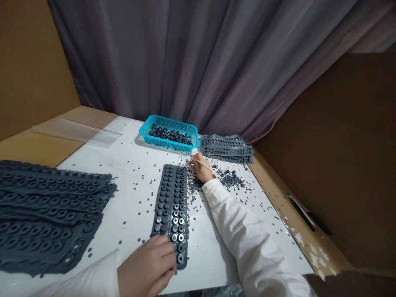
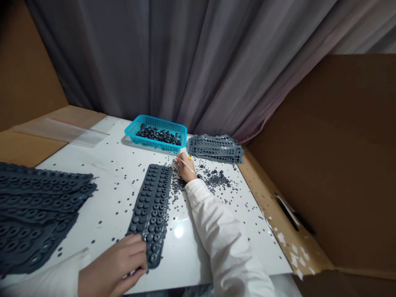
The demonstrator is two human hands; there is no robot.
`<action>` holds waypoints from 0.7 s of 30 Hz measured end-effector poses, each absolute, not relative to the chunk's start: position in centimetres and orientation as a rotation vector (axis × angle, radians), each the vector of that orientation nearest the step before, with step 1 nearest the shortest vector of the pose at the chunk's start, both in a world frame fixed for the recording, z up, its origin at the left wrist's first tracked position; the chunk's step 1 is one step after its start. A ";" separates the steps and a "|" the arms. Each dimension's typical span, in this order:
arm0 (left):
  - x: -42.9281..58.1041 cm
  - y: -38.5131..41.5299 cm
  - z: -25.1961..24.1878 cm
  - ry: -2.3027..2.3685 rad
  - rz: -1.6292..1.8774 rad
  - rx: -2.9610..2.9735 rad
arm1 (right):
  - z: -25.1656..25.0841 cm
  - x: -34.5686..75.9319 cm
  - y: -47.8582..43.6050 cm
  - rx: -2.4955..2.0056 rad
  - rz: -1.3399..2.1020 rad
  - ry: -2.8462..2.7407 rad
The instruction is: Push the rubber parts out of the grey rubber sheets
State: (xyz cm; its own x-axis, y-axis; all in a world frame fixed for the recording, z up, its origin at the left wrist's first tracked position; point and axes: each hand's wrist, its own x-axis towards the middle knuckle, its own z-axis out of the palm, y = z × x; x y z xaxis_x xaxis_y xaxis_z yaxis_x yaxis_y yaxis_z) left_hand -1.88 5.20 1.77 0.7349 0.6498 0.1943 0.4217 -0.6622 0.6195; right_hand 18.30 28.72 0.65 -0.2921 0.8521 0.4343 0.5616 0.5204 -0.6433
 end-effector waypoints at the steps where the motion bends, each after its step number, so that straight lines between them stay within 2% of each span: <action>1: -1.9 5.2 1.7 0.807 0.551 2.389 | 0.8 18.5 28.6 -1.157 0.481 -1.991; 11: -2.0 5.1 1.3 0.801 0.670 2.471 | 2.5 19.6 25.0 -1.208 0.449 -2.000; 17: -1.7 5.1 1.6 0.778 0.773 2.656 | 3.9 18.4 19.0 -1.056 0.665 -2.070; 21: -1.6 3.7 1.8 0.946 0.919 2.773 | 4.9 18.2 13.2 -0.943 0.830 -2.134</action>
